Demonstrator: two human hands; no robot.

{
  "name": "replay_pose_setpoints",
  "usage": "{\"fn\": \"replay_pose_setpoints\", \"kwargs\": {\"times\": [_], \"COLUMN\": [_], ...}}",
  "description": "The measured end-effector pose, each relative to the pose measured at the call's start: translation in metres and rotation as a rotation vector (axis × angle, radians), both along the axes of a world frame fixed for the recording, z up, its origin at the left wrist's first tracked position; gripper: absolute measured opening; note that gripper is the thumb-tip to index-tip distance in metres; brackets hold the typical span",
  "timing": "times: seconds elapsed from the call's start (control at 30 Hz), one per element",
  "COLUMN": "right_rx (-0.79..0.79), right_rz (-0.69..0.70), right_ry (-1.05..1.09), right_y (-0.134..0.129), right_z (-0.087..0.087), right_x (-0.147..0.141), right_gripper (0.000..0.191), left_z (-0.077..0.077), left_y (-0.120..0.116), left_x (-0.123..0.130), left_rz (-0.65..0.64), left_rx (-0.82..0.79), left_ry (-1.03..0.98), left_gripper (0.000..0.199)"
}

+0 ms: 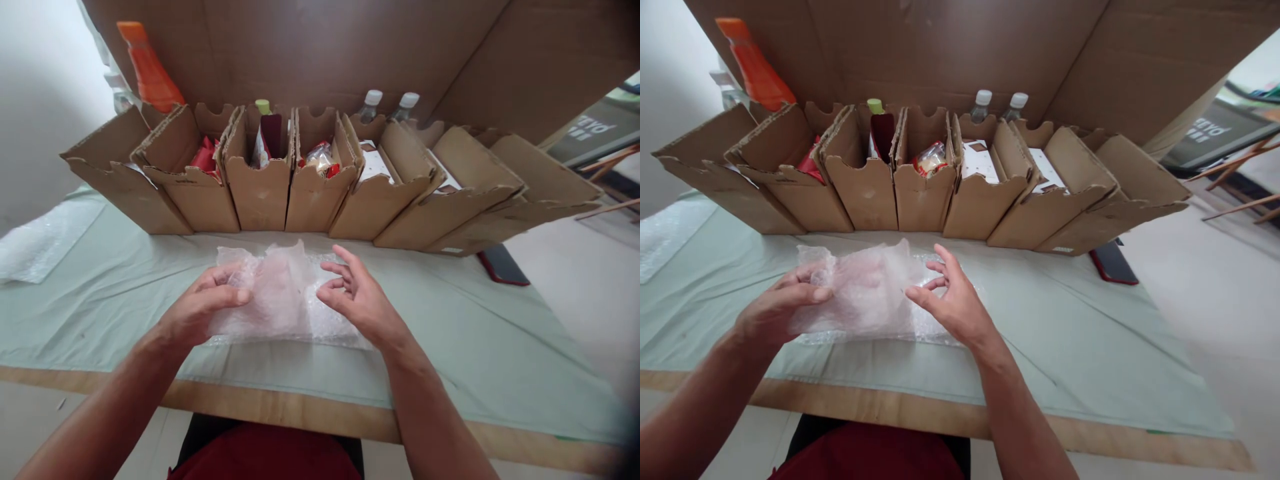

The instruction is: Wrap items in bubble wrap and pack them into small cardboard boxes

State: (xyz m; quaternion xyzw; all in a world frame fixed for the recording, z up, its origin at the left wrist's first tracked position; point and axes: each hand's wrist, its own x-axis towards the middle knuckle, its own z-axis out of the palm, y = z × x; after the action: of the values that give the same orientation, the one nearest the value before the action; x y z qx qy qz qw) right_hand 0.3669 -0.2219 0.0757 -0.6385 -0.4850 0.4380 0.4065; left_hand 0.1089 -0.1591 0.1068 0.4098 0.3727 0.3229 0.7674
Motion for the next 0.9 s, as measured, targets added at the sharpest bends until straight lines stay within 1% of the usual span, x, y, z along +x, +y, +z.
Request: {"fn": "replay_pose_setpoints", "kwargs": {"times": [0.03,0.1,0.17,0.2,0.27,0.33,0.4,0.47,0.5,0.57,0.6,0.63,0.67,0.7,0.73,0.77,0.83,0.87,0.9], "right_rx": [-0.027,-0.075,-0.083,-0.053,0.051,0.113,0.113,0.062,0.033,-0.002,0.006,0.038,0.089,0.161,0.246,0.340,0.543,0.641,0.731], "right_rz": [0.018,0.059,0.096,0.097,0.034,-0.063,-0.123,-0.128,-0.120,-0.107,-0.110,-0.125,-0.149,-0.173,-0.184,-0.174,-0.082,-0.006,0.075], "right_ry": [-0.037,-0.018,0.089,0.146,0.200,0.134,-0.067,-0.385,-0.549,-0.802,-0.878,-0.929,-0.967,-0.995,-1.009,-1.010,-0.992,-0.978,-0.969], "right_y": [0.008,0.023,0.031,0.033,0.031,0.026,0.022,0.019,0.017,0.014,0.013,0.012,0.013,0.016,0.020,0.027,0.047,0.060,0.076], "right_z": [0.000,0.001,0.003,0.004,0.005,0.004,-0.001,-0.009,-0.013,-0.018,-0.018,-0.016,-0.011,-0.003,0.009,0.023,0.060,0.080,0.101], "right_x": [-0.002,-0.004,-0.004,-0.002,0.002,0.008,0.012,0.012,0.011,0.012,0.014,0.017,0.020,0.023,0.025,0.024,0.011,-0.002,-0.019], "right_gripper": [0.109,0.105,0.092,0.083,0.068,0.058,0.053,0.051,0.052,0.056,0.058,0.060,0.062,0.064,0.065,0.063,0.053,0.046,0.039], "left_z": [0.001,0.006,0.012,0.015,0.016,0.010,-0.003,-0.019,-0.026,-0.035,-0.037,-0.038,-0.038,-0.039,-0.040,-0.042,-0.050,-0.056,-0.063], "left_y": [0.001,0.002,0.002,0.003,0.009,0.022,0.039,0.054,0.058,0.054,0.046,0.036,0.023,0.010,-0.003,-0.014,-0.031,-0.036,-0.039], "left_x": [0.003,0.007,0.008,0.006,-0.002,-0.014,-0.025,-0.032,-0.033,-0.031,-0.028,-0.024,-0.019,-0.014,-0.008,-0.003,0.003,0.005,0.005], "left_rz": [-0.013,-0.039,-0.061,-0.069,-0.084,-0.073,-0.056,-0.012,0.038,0.187,0.259,0.297,0.282,0.226,0.135,0.004,-0.209,-0.284,-0.324], "left_rx": [-0.003,-0.018,-0.019,-0.006,0.057,0.173,0.347,0.508,0.596,0.807,0.930,1.069,1.188,1.284,1.356,1.387,1.375,1.351,1.331], "left_ry": [-0.012,-0.035,-0.045,-0.042,0.010,0.162,0.444,0.730,0.862,1.064,1.116,1.149,1.130,1.076,1.037,1.023,0.996,0.985,0.973], "left_gripper": [0.027,0.031,0.029,0.028,0.028,0.030,0.029,0.023,0.022,0.031,0.038,0.044,0.047,0.048,0.049,0.050,0.052,0.053,0.055]}}
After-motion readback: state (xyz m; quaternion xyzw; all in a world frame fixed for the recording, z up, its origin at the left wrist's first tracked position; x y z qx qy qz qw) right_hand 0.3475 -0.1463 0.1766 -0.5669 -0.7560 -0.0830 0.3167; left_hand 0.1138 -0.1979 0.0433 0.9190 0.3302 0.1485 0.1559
